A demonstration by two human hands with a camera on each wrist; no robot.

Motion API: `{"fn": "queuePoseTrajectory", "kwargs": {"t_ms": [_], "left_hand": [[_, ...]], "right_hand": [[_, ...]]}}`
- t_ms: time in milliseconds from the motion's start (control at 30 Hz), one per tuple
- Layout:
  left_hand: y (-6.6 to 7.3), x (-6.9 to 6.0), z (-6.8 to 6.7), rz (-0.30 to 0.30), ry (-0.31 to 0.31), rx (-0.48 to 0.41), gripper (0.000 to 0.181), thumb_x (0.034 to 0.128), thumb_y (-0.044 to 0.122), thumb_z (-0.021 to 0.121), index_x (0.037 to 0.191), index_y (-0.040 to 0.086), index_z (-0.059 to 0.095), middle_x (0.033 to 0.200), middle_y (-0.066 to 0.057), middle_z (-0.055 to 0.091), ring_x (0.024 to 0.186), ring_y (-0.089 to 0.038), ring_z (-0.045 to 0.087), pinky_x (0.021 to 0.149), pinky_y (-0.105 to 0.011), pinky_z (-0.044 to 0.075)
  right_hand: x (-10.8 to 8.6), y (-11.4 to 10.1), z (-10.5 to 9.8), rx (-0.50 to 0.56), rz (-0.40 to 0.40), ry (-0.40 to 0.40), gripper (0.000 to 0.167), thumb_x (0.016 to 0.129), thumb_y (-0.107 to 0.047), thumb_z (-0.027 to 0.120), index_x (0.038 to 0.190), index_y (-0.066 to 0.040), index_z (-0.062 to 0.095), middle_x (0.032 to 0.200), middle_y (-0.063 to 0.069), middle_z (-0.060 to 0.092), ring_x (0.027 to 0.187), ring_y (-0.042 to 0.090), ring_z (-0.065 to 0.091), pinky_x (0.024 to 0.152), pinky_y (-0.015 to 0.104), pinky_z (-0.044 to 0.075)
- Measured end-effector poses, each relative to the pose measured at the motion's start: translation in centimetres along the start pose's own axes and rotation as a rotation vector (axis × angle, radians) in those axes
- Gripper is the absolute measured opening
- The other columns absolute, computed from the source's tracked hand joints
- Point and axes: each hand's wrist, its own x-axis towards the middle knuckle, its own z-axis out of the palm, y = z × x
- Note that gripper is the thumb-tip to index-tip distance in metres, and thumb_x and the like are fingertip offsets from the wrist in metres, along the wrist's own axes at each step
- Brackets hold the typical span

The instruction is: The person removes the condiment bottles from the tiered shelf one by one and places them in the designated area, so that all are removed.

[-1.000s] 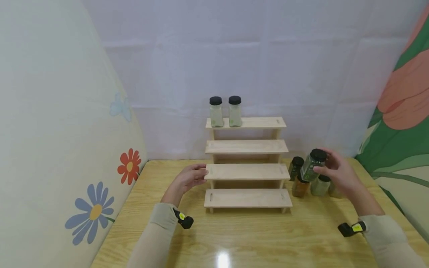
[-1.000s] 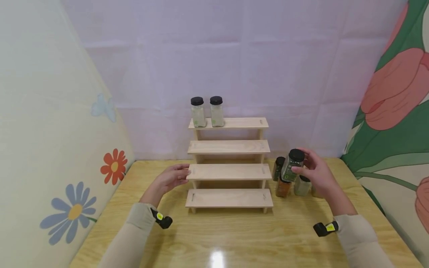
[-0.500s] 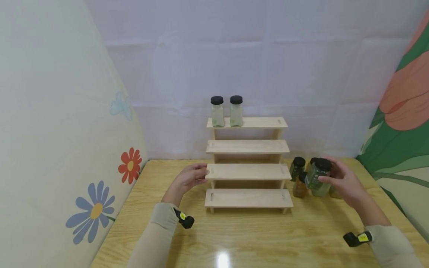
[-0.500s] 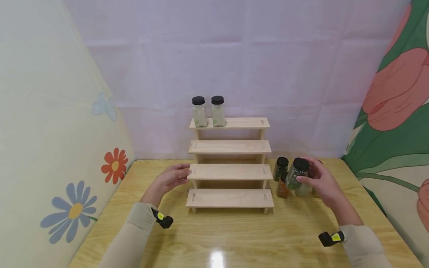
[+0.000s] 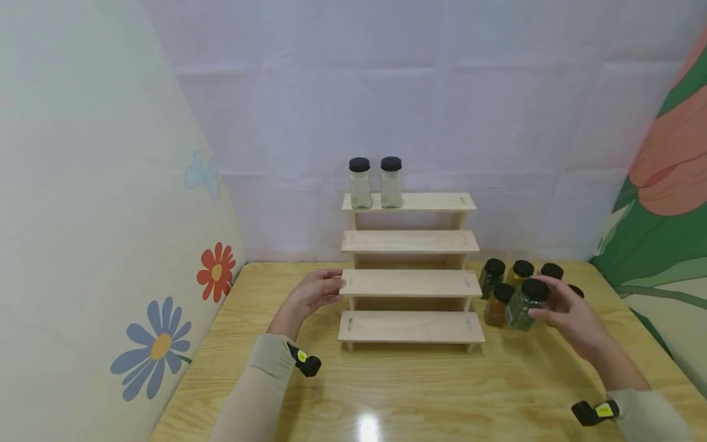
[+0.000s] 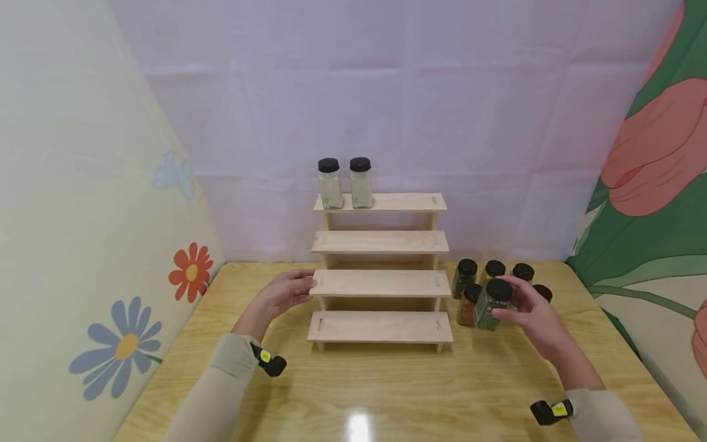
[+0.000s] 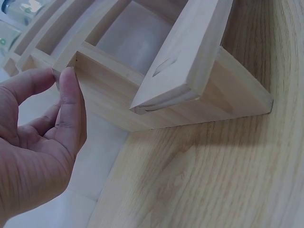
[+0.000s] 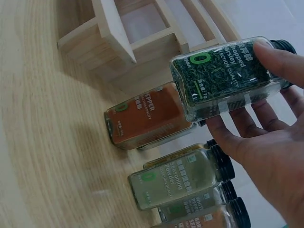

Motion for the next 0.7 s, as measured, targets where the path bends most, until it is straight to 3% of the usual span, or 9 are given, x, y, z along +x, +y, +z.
{"fn": "queuePoseTrajectory", "kwargs": {"t_ms": [133, 400, 700], "left_hand": [[0.0, 0.0, -0.1, -0.003, -0.004, 0.003, 0.055, 0.1002, 0.006, 0.061, 0.150, -0.005, 0.039, 0.115, -0.007, 0.059, 0.089, -0.012, 0.061, 0.080, -0.024, 0.058], [-0.1, 0.1, -0.1, -0.007, 0.000, -0.005, 0.056, 0.0998, 0.006, 0.062, 0.150, -0.005, 0.040, 0.110, -0.005, 0.060, 0.088, -0.012, 0.061, 0.079, -0.024, 0.058], [0.0, 0.0, 0.0, -0.012, 0.011, -0.001, 0.055, 0.0999, 0.006, 0.062, 0.150, -0.004, 0.041, 0.114, -0.007, 0.059, 0.088, -0.012, 0.060, 0.079, -0.024, 0.058]], "right_hand": [[-0.3, 0.7, 0.3, 0.055, -0.033, -0.016, 0.057, 0.095, 0.013, 0.059, 0.142, -0.019, 0.051, 0.130, -0.016, 0.052, 0.101, 0.002, 0.059, 0.078, 0.019, 0.054], [-0.8, 1.5, 0.5, 0.048, -0.016, 0.007, 0.059, 0.092, 0.014, 0.062, 0.138, -0.021, 0.054, 0.116, -0.010, 0.062, 0.095, 0.004, 0.060, 0.077, 0.019, 0.054], [-1.3, 2.1, 0.5, 0.037, 0.002, -0.005, 0.059, 0.092, 0.013, 0.063, 0.140, -0.018, 0.053, 0.124, -0.016, 0.059, 0.107, -0.002, 0.059, 0.083, 0.015, 0.052]]}}
